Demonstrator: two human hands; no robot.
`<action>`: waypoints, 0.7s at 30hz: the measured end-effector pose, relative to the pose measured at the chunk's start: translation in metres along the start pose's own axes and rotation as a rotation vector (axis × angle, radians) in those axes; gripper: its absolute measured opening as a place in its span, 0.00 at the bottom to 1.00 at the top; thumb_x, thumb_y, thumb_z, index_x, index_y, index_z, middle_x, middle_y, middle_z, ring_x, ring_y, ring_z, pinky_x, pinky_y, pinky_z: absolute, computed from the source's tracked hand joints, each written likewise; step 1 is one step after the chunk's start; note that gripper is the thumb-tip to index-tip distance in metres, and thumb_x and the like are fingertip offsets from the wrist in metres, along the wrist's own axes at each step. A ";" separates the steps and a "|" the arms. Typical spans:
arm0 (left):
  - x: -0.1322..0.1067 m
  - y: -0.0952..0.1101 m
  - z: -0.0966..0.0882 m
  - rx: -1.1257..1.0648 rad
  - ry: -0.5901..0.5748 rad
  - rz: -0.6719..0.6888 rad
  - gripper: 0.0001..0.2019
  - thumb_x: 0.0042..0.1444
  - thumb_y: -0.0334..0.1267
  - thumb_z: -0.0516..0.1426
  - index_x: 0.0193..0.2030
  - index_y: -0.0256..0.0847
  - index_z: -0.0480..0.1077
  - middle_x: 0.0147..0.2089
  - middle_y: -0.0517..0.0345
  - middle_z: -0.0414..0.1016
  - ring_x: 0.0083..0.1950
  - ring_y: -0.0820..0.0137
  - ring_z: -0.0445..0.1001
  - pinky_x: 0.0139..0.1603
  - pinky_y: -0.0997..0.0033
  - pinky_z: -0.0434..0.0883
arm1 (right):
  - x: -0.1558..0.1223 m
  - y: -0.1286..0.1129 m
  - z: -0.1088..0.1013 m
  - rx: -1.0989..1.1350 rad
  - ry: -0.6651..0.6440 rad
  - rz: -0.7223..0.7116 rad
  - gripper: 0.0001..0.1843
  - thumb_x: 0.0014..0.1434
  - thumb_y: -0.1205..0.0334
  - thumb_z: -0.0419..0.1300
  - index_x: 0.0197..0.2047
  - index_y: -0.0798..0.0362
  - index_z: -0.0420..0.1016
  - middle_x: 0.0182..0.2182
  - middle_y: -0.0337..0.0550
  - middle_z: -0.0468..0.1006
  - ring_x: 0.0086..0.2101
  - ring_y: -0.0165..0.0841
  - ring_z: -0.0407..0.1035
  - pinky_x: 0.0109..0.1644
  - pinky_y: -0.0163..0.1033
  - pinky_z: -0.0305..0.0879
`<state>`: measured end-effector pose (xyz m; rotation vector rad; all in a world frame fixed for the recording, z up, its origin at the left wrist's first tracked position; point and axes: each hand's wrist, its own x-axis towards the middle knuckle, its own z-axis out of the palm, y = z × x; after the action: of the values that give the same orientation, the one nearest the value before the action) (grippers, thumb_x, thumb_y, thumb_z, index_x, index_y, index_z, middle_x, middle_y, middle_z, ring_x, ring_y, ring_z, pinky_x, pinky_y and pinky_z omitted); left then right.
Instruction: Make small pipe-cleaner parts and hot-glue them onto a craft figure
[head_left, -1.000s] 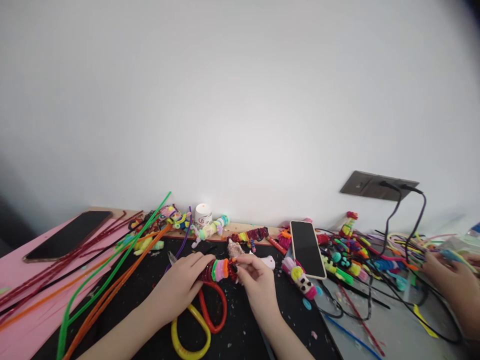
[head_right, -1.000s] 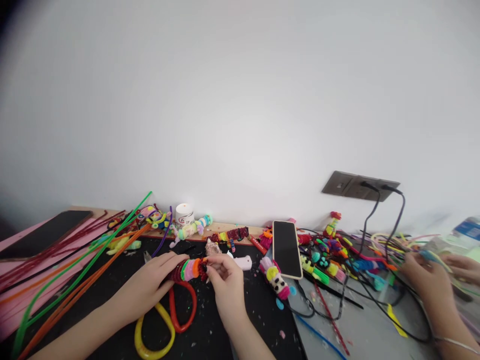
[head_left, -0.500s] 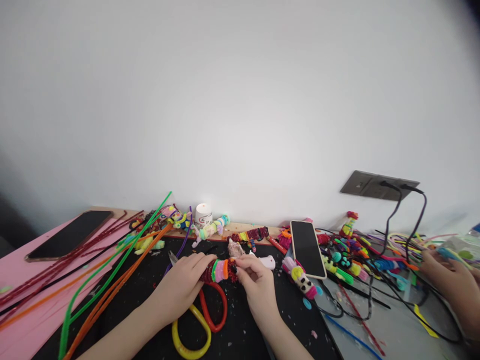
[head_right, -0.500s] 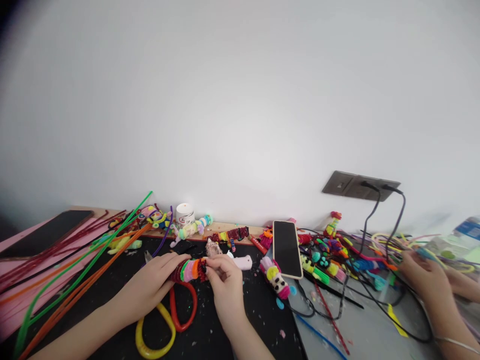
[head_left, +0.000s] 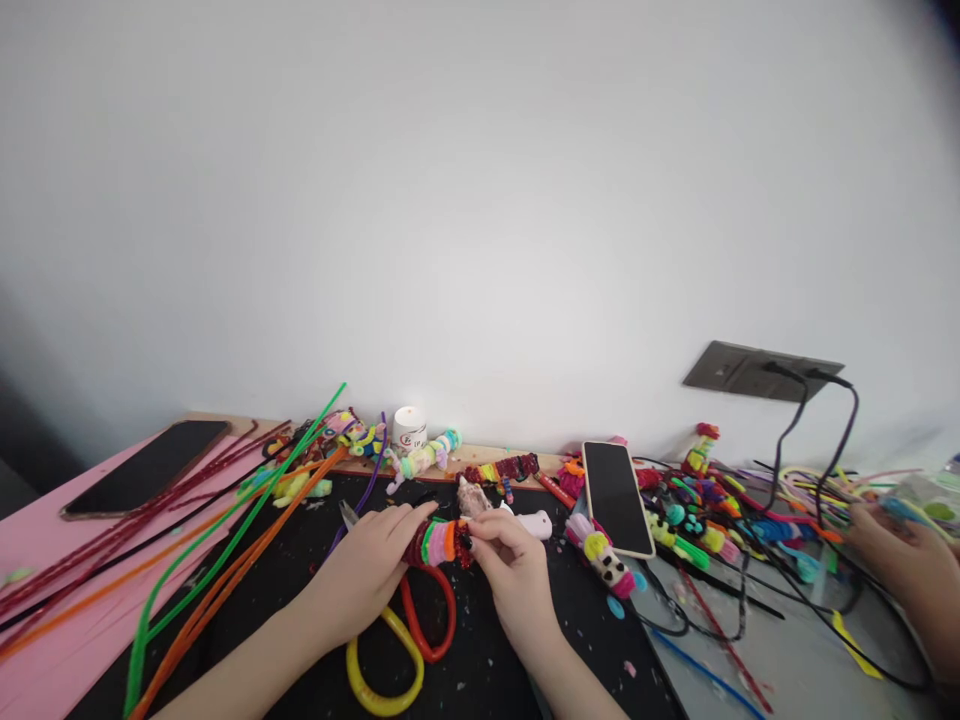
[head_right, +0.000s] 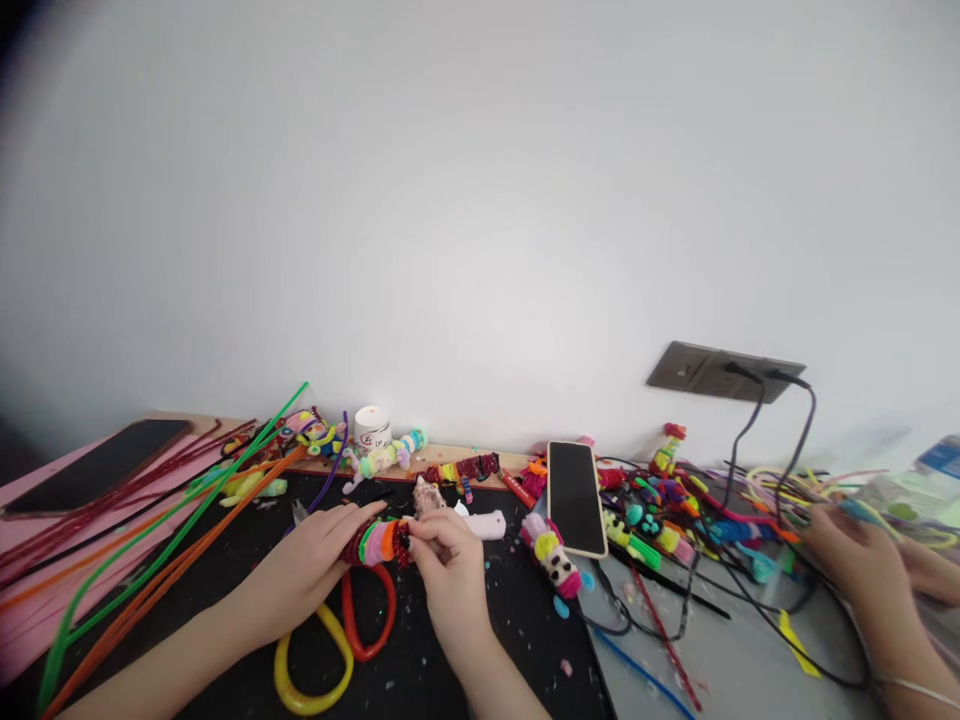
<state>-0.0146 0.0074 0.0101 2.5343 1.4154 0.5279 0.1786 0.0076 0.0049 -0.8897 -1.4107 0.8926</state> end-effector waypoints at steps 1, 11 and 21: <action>0.000 0.000 -0.001 0.001 -0.001 -0.003 0.30 0.50 0.21 0.46 0.62 0.39 0.55 0.57 0.48 0.68 0.58 0.59 0.64 0.57 0.56 0.62 | 0.000 0.000 0.000 -0.018 -0.003 -0.006 0.06 0.51 0.72 0.59 0.30 0.54 0.76 0.31 0.44 0.73 0.35 0.36 0.70 0.38 0.39 0.69; 0.003 -0.001 -0.002 -0.053 0.075 -0.041 0.28 0.52 0.23 0.46 0.61 0.41 0.56 0.54 0.49 0.70 0.55 0.61 0.66 0.55 0.58 0.64 | -0.008 -0.005 -0.005 -0.457 -0.199 -0.052 0.09 0.60 0.66 0.51 0.44 0.54 0.67 0.34 0.45 0.74 0.31 0.35 0.68 0.35 0.40 0.66; 0.000 0.001 0.002 -0.038 0.073 -0.003 0.29 0.52 0.23 0.46 0.62 0.42 0.54 0.58 0.50 0.67 0.58 0.60 0.64 0.57 0.57 0.63 | -0.009 -0.007 -0.001 -0.764 -0.246 -0.112 0.13 0.62 0.69 0.44 0.44 0.54 0.67 0.35 0.49 0.75 0.36 0.40 0.70 0.38 0.42 0.68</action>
<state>-0.0126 0.0070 0.0084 2.5068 1.4200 0.6470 0.1798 -0.0037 0.0075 -1.2707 -2.0485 0.3649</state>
